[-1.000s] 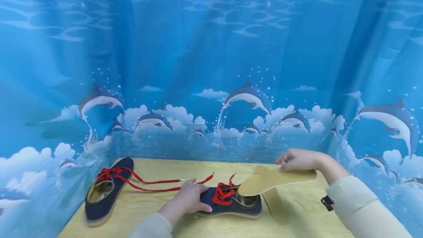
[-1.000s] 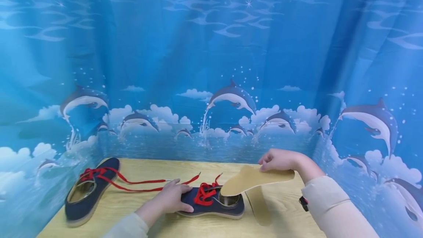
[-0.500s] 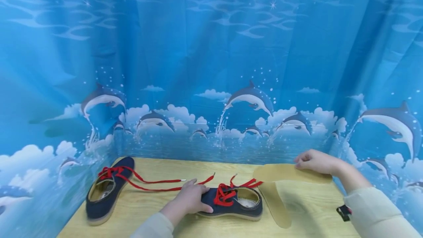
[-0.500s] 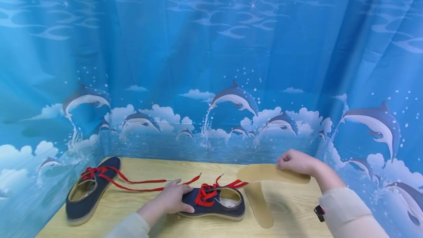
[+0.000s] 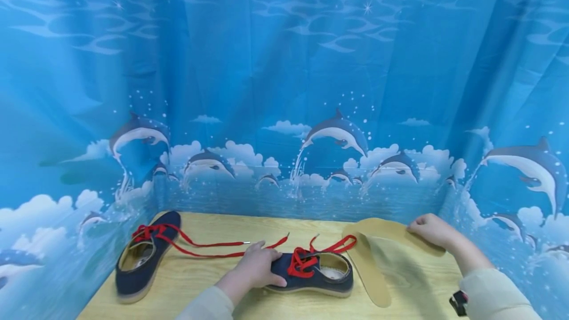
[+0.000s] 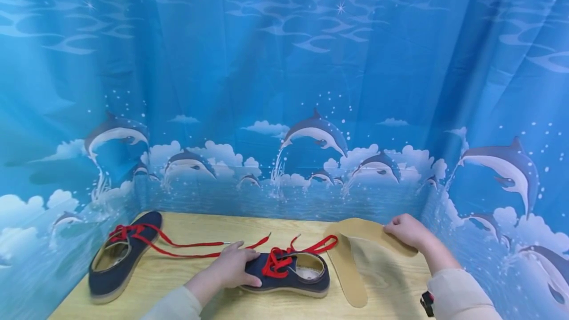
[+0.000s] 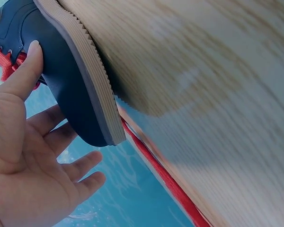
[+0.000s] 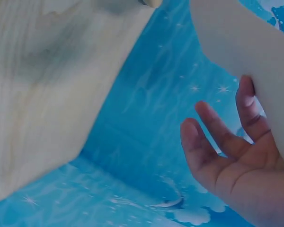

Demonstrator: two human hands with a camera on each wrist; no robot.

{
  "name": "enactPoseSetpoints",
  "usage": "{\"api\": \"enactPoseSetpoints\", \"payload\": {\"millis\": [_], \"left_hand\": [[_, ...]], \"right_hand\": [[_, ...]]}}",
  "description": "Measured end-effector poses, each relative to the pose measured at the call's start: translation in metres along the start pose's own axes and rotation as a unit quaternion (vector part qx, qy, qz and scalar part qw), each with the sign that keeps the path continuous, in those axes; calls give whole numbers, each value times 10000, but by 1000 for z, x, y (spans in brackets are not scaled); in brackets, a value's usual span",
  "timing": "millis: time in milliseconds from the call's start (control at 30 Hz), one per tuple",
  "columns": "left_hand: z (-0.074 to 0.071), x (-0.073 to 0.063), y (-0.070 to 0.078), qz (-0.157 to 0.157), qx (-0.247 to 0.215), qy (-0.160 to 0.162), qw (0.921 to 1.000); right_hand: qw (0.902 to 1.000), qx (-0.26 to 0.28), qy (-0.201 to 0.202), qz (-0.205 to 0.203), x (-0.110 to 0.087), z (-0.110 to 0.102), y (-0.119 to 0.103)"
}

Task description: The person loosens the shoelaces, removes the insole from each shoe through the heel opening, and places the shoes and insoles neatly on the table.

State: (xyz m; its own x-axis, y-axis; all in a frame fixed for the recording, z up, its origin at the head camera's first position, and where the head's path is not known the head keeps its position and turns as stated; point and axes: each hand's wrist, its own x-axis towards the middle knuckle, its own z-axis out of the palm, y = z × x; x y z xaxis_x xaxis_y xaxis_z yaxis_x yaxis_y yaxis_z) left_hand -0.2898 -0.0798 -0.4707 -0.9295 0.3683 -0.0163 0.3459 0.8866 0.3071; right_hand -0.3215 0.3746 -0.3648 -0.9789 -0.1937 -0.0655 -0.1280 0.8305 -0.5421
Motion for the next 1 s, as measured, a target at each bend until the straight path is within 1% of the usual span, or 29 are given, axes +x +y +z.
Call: {"api": "enactPoseSetpoints", "payload": {"millis": [167,333,533,700,767,800,933,1000], "left_hand": [[-2,0,1,17,15,-4,10000],[-1,-1,0,146,131,132,9997],[1,-1,0,110,101,53,9999],[0,0,0,48,98,3,9999],[-1,0,1,31,98,-3,9999],[-1,0,1,29,101,-3,9999],[-1,0,1,16,96,-8,10000],[-1,0,1,1,87,-15,10000]], "right_hand": [[9993,84,152,320,1,6,12],[9984,-126,355,420,2,9,27],[9969,-22,491,611,2,18,49],[9944,-12,741,756,2,27,60],[9933,-52,779,848,2,31,62],[9936,-87,783,816,2,34,64],[9935,-122,705,882,1,45,68],[9937,-140,581,950,0,50,70]]}}
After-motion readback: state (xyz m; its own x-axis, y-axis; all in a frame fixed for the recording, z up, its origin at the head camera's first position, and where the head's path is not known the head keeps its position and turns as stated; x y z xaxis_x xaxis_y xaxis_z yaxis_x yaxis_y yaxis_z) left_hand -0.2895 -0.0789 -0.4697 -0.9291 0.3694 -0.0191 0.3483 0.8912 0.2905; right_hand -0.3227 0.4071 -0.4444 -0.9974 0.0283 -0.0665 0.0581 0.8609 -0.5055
